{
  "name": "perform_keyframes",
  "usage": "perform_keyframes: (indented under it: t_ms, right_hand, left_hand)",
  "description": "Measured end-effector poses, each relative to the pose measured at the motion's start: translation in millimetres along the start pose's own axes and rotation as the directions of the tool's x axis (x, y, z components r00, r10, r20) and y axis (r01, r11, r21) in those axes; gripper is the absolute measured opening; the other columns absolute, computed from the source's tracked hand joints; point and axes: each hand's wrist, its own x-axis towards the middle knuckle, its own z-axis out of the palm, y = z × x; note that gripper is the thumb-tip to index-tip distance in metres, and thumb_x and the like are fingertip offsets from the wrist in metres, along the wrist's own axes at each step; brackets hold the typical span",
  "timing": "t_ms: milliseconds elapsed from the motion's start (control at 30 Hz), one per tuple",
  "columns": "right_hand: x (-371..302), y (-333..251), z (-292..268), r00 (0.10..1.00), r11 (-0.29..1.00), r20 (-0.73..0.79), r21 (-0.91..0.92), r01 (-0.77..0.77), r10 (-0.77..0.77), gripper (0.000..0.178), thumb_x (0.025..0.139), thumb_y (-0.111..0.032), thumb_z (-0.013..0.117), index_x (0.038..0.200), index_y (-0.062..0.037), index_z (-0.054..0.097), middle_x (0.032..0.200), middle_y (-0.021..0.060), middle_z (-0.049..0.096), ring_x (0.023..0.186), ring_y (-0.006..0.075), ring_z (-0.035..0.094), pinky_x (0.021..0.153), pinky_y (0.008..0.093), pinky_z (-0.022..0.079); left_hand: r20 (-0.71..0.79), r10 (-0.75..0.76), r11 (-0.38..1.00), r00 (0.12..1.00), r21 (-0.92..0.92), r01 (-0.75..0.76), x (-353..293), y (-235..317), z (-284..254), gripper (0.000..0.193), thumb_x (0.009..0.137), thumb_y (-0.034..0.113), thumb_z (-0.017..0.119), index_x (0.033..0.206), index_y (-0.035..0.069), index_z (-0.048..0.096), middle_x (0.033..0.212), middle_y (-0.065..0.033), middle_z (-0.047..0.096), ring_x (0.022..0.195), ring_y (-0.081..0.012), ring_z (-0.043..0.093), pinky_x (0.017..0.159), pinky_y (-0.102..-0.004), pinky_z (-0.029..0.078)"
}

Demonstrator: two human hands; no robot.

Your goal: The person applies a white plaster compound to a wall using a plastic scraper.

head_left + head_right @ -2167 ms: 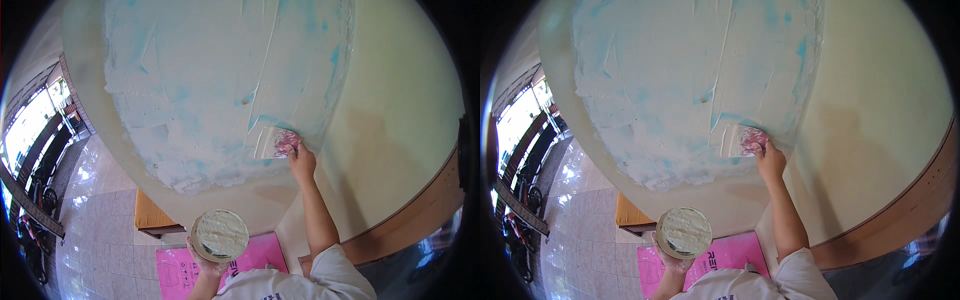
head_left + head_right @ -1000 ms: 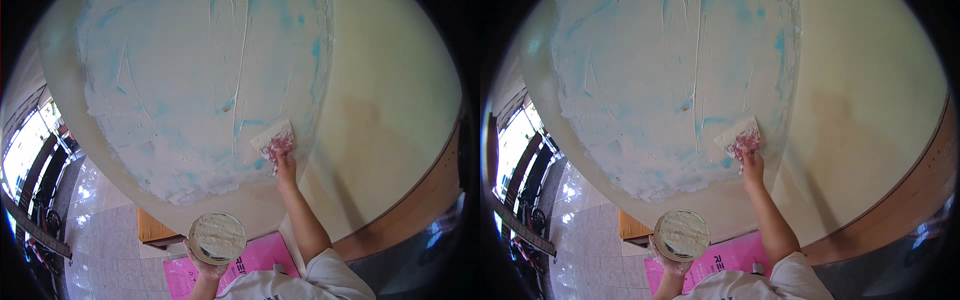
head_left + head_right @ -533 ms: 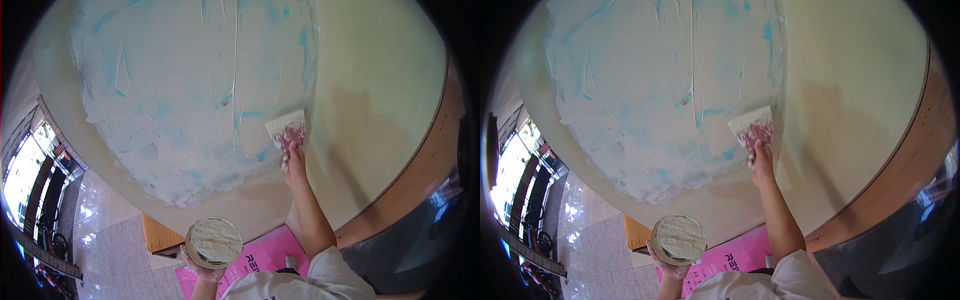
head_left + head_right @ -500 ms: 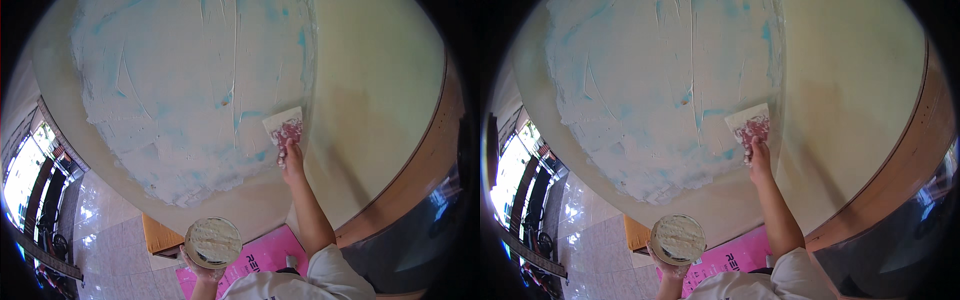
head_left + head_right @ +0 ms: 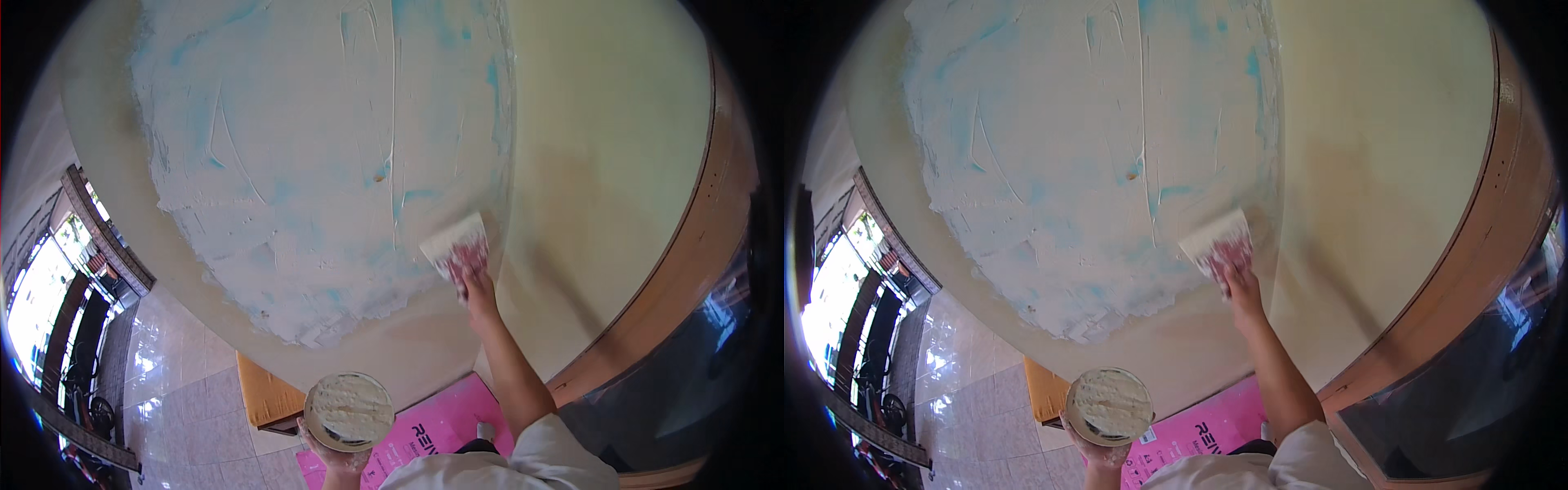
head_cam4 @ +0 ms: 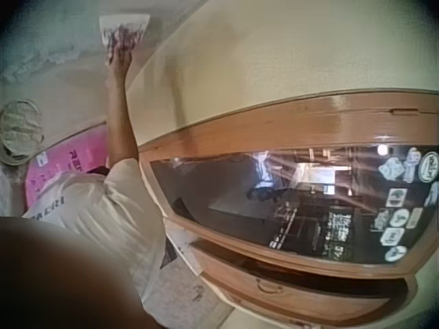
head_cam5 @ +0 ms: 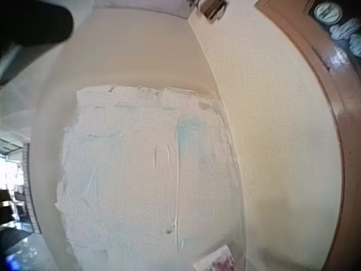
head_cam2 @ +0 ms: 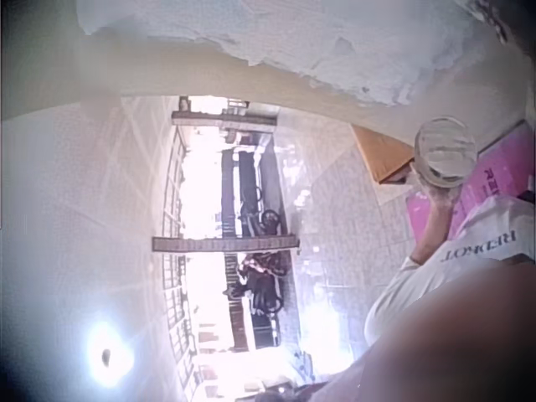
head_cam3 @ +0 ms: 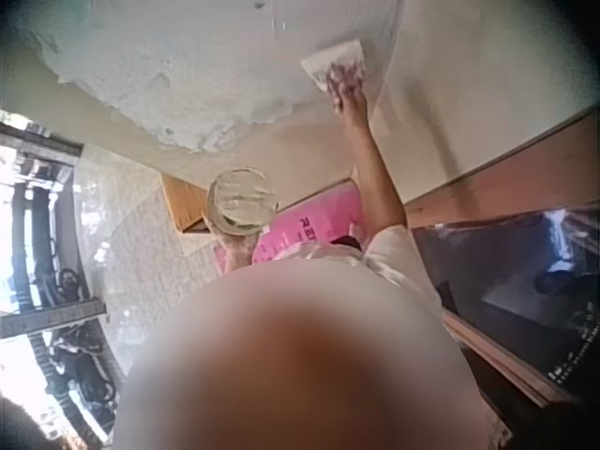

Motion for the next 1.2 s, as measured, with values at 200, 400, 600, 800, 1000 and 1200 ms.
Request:
perform_keyframes:
  t_ms: [200, 400, 600, 800, 1000, 1200]
  right_hand:
    - [41, -5, 62, 0.988, 0.989, 0.075, -0.052, 0.139, -0.135, 0.031, 0.098, -0.038, 0.063, 0.102, -0.0070, 0.066, 0.082, -0.0022, 0.061, 0.071, 0.0033, 0.048, 0.058, 0.0240, 0.039]
    - [-19, 84, -1, 0.988, 0.984, -0.104, -0.125, -0.129, 0.116, 0.033, 0.098, -0.041, 0.062, 0.089, -0.0098, 0.060, 0.070, -0.0048, 0.053, 0.060, 0.0055, 0.047, 0.051, 0.0237, 0.036]
    - [-38, 63, -45, 0.987, 0.981, 0.030, -0.123, -0.153, 0.157, 0.031, 0.096, -0.042, 0.065, 0.096, -0.0105, 0.062, 0.072, -0.0038, 0.054, 0.061, 0.0052, 0.047, 0.049, 0.0241, 0.036]
    - [2, -11, 40, 0.989, 0.978, 0.074, -0.153, 0.140, -0.130, 0.037, 0.096, -0.044, 0.064, 0.085, -0.0089, 0.061, 0.068, -0.0030, 0.051, 0.064, 0.0057, 0.047, 0.054, 0.0267, 0.036]
    - [-22, 71, 10, 0.994, 0.984, -0.082, -0.160, -0.082, 0.069, 0.036, 0.096, -0.045, 0.064, 0.094, -0.0087, 0.064, 0.074, -0.0051, 0.053, 0.067, 0.0058, 0.047, 0.058, 0.0260, 0.038]
    - [-75, 91, -43, 0.963, 0.955, 0.034, -0.145, -0.260, 0.267, 0.026, 0.095, -0.038, 0.066, 0.097, -0.0121, 0.063, 0.073, -0.0058, 0.054, 0.059, 0.0048, 0.046, 0.054, 0.0230, 0.037]
  left_hand:
    - [0.001, -0.020, 0.998, 1.000, 0.063, 0.020, -5, 2, 14, 0.080, 0.088, 0.076, 0.038, 0.149, 0.025, 0.039, 0.155, -0.0089, 0.033, 0.139, -0.0376, 0.036, 0.108, -0.0635, 0.036]
    - [-0.044, 0.042, 0.998, 0.998, -0.046, -0.044, -10, 0, 28, 0.076, 0.088, 0.070, 0.048, 0.147, 0.023, 0.041, 0.153, -0.0114, 0.035, 0.135, -0.0416, 0.039, 0.099, -0.0732, 0.039]
    - [-0.035, -0.009, 0.997, 0.999, -0.072, 0.007, -10, 0, 36, 0.080, 0.087, 0.074, 0.044, 0.148, 0.024, 0.040, 0.154, -0.0094, 0.035, 0.138, -0.0386, 0.038, 0.107, -0.0642, 0.037]
    - [-0.022, -0.050, 0.985, 0.998, -0.165, 0.046, -12, 4, 56, 0.076, 0.089, 0.070, 0.046, 0.147, 0.022, 0.042, 0.152, -0.0105, 0.037, 0.135, -0.0383, 0.040, 0.104, -0.0646, 0.040]
    - [-0.028, -0.043, 0.989, 0.999, -0.139, 0.038, -12, 2, 61, 0.075, 0.089, 0.070, 0.046, 0.147, 0.022, 0.041, 0.152, -0.0096, 0.037, 0.136, -0.0370, 0.040, 0.104, -0.0630, 0.040]
    - [-0.090, -0.013, 0.995, 0.996, -0.104, 0.004, -15, 2, 55, 0.074, 0.089, 0.068, 0.047, 0.147, 0.022, 0.041, 0.152, -0.0090, 0.038, 0.136, -0.0358, 0.040, 0.104, -0.0618, 0.041]
